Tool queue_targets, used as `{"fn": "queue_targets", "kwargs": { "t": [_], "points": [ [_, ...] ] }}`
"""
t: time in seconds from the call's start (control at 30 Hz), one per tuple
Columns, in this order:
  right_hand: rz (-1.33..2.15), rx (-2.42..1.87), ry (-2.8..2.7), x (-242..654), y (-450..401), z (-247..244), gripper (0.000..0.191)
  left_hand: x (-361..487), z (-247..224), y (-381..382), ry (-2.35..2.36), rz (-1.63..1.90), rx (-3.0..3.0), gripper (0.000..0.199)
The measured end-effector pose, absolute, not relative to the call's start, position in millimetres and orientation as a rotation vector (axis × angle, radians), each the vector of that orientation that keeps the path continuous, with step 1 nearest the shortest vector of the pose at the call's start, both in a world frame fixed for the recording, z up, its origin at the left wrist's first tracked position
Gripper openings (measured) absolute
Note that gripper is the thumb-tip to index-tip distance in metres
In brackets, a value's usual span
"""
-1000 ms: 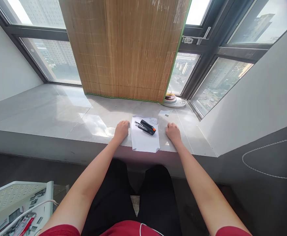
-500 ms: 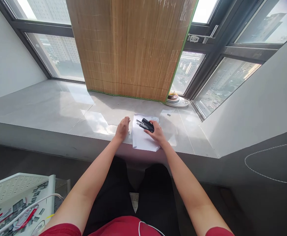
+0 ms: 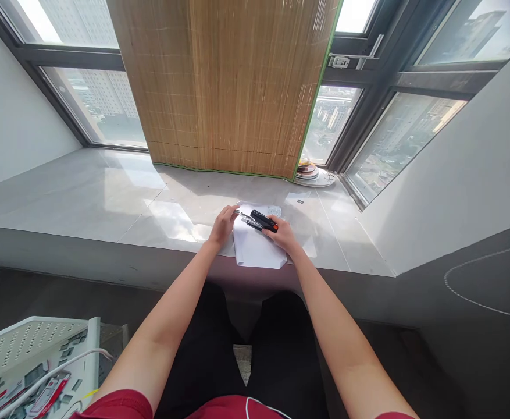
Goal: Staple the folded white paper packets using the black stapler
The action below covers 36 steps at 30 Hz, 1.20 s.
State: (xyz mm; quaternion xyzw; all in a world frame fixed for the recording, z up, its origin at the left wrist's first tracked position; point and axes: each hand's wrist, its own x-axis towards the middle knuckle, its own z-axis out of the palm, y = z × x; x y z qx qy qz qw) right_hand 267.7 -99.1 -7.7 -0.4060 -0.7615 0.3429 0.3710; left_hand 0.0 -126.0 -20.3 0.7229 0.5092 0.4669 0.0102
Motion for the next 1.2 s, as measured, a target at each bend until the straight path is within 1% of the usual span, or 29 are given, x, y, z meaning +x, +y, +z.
{"fn": "queue_targets", "kwargs": {
  "t": [0.07,0.17,0.27,0.4,0.6,0.83,1.2],
  "points": [
    [0.879,-1.03,-1.941,267.9,-97.8,-9.6,0.04,5.1,-20.5,-113.6,1.606,1.45,2.233,0.022],
    [0.883,-1.01,-1.947,268.0,-95.6,-12.2,0.039,10.9,-20.3,-100.0,1.695,1.34,2.279,0.017],
    [0.891,-1.0,-1.941,267.5,-93.7,-13.5,0.038,12.8,-20.0,-95.1,1.791,1.235,2.322,0.021],
    [0.873,-1.003,-1.949,267.1,-92.2,-14.0,0.037,11.9,-19.7,-95.9,1.757,1.095,2.373,0.026],
    [0.848,-0.997,-1.961,267.2,-88.7,-17.1,0.037,11.3,-20.7,-95.9,1.722,1.008,2.357,0.02],
    [0.862,-0.997,-1.976,268.1,-85.7,-19.1,0.038,9.2,-25.2,-93.6,1.579,1.025,2.382,0.019],
    [0.851,-1.006,-1.995,269.0,-88.3,-15.3,0.036,11.6,-22.1,-95.9,1.616,1.009,2.358,0.021]
  ]
}}
